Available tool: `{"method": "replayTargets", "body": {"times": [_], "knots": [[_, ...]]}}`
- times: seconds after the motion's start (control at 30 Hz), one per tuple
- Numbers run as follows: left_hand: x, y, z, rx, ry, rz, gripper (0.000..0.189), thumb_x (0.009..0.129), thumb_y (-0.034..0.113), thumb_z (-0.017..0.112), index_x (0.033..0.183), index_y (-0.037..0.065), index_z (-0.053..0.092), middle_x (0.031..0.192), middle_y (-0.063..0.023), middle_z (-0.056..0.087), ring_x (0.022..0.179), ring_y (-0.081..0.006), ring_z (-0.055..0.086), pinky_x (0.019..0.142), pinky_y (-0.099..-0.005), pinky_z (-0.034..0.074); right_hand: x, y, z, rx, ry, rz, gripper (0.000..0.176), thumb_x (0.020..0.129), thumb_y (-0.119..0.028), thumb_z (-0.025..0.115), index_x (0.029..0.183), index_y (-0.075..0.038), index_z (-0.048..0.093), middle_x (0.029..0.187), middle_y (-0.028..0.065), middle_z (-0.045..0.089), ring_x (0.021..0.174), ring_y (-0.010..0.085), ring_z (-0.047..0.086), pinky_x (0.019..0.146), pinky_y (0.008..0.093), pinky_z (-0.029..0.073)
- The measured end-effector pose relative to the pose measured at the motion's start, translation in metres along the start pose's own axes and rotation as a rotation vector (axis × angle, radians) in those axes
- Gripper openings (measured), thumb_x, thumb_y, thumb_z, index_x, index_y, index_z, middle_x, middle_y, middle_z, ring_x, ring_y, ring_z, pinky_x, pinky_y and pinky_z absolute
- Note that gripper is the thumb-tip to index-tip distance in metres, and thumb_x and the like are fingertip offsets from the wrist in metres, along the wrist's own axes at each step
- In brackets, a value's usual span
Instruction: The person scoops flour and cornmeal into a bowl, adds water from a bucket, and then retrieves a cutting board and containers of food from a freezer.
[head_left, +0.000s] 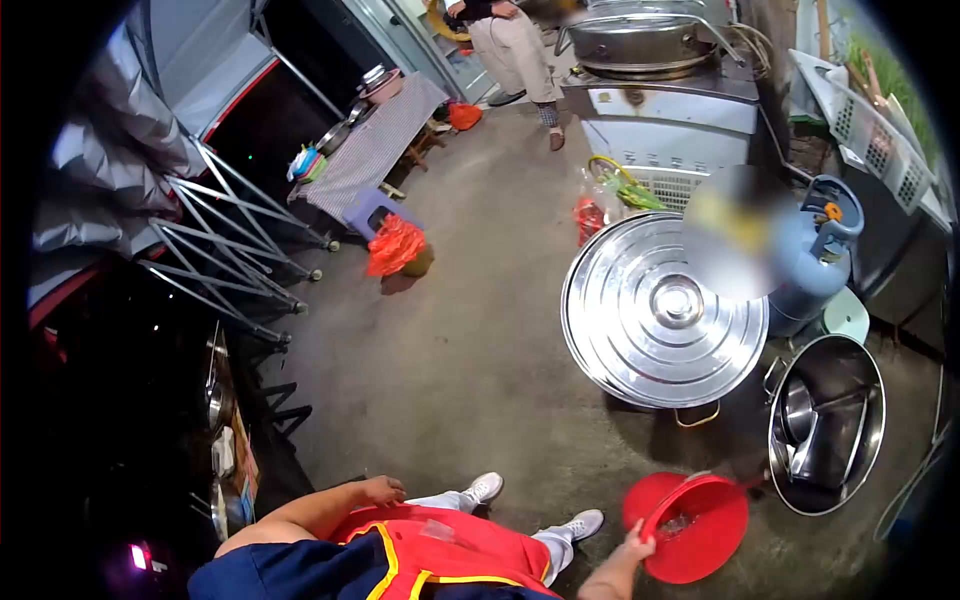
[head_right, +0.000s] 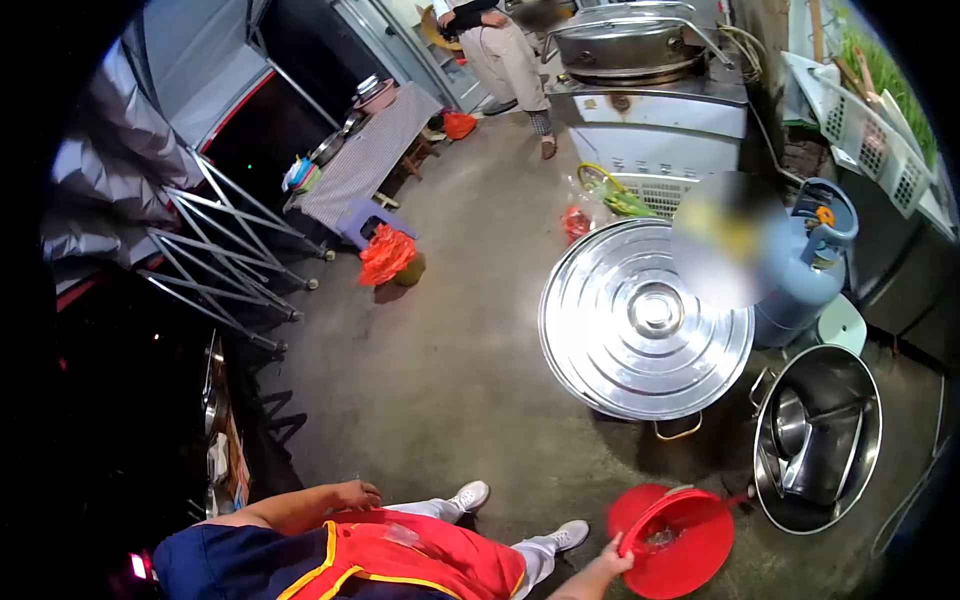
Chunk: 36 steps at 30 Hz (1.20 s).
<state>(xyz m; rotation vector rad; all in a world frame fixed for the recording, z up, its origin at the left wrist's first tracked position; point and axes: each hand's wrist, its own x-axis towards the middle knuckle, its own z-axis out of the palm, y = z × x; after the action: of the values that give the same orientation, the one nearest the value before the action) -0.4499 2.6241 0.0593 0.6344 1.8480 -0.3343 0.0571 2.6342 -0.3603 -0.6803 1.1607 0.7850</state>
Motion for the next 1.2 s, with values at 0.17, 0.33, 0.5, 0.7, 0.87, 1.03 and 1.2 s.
{"method": "replayTargets", "body": {"times": [0.17, 0.33, 0.5, 0.7, 0.87, 1.03, 1.2], "knots": [[-0.017, 0.054, 0.012, -0.014, -0.015, 0.112, 0.033, 0.084, 0.024, 0.047, 0.109, 0.004, 0.050, 0.096, -0.0096, 0.058, 0.082, -0.0187, 0.059, 0.065, -0.0315, 0.051, 0.037, 0.058, -0.032, 0.029, 0.237, 0.293, 0.042, 0.073, -0.015, 0.046, 0.113, -0.002, 0.049, 0.118, 0.0129, 0.048, 0.111, 0.0305, 0.042, 0.087, 0.0528, 0.041], [0.013, 0.035, 0.001, -0.207, 0.062, 0.238, 0.035, 0.084, 0.026, 0.051, 0.110, 0.003, 0.050, 0.090, -0.0091, 0.057, 0.078, -0.0174, 0.057, 0.063, -0.0297, 0.049, -0.016, 0.096, 0.003, -0.395, 0.148, 0.147, 0.039, 0.080, -0.026, 0.038, 0.113, -0.006, 0.047, 0.113, 0.0145, 0.049, 0.102, 0.0289, 0.046, 0.082, 0.0504, 0.044], [0.002, 0.055, -0.043, -0.013, 0.053, 0.449, 0.072, 0.080, 0.048, 0.051, 0.130, 0.001, 0.028, 0.128, -0.0186, 0.036, 0.112, -0.0271, 0.042, 0.091, -0.0381, 0.036, -0.076, 0.131, 0.060, -0.620, 0.230, 0.209, 0.059, 0.077, -0.043, 0.049, 0.120, -0.006, 0.035, 0.119, 0.0122, 0.040, 0.119, 0.0322, 0.032, 0.092, 0.0565, 0.030], [-0.005, 0.114, -0.147, 0.153, 0.489, 1.047, 0.081, 0.078, 0.057, 0.046, 0.135, 0.008, 0.017, 0.139, -0.0235, 0.011, 0.129, -0.0382, 0.007, 0.104, -0.0440, 0.011, -0.242, 0.260, 0.088, -1.718, -0.186, 0.194, 0.061, 0.074, -0.058, 0.049, 0.112, -0.011, 0.039, 0.113, 0.0079, 0.040, 0.127, 0.0322, 0.017, 0.097, 0.0599, 0.012], [-0.065, 0.165, -0.257, 0.259, 0.623, 1.563, 0.073, 0.080, 0.048, 0.048, 0.136, 0.011, 0.018, 0.141, -0.0161, 0.013, 0.130, -0.0344, 0.008, 0.104, -0.0488, 0.008, -0.417, 0.454, 0.061, -1.939, -0.592, 0.639, 0.056, 0.083, -0.056, 0.033, 0.124, -0.018, 0.037, 0.140, 0.0047, 0.022, 0.128, 0.0264, 0.019, 0.099, 0.0561, 0.017], [-0.029, 0.157, -0.308, 0.329, 0.604, 1.698, 0.063, 0.082, 0.040, 0.046, 0.134, 0.010, 0.024, 0.139, -0.0089, 0.023, 0.131, -0.0278, 0.012, 0.104, -0.0471, 0.010, -0.446, 0.558, 0.070, -1.545, -1.034, 0.787, 0.058, 0.084, -0.056, 0.031, 0.119, -0.011, 0.041, 0.126, 0.0092, 0.041, 0.114, 0.0253, 0.040, 0.095, 0.0452, 0.031], [0.110, 0.123, -0.339, 0.366, 0.633, 1.081, 0.059, 0.079, 0.036, 0.051, 0.127, 0.006, 0.035, 0.138, -0.0116, 0.025, 0.126, -0.0297, 0.025, 0.100, -0.0477, 0.022, -0.627, 0.632, 0.159, -1.498, -1.005, 0.856, 0.059, 0.086, -0.053, 0.031, 0.120, -0.005, 0.040, 0.123, 0.0097, 0.044, 0.116, 0.0225, 0.038, 0.094, 0.0412, 0.031]]}}
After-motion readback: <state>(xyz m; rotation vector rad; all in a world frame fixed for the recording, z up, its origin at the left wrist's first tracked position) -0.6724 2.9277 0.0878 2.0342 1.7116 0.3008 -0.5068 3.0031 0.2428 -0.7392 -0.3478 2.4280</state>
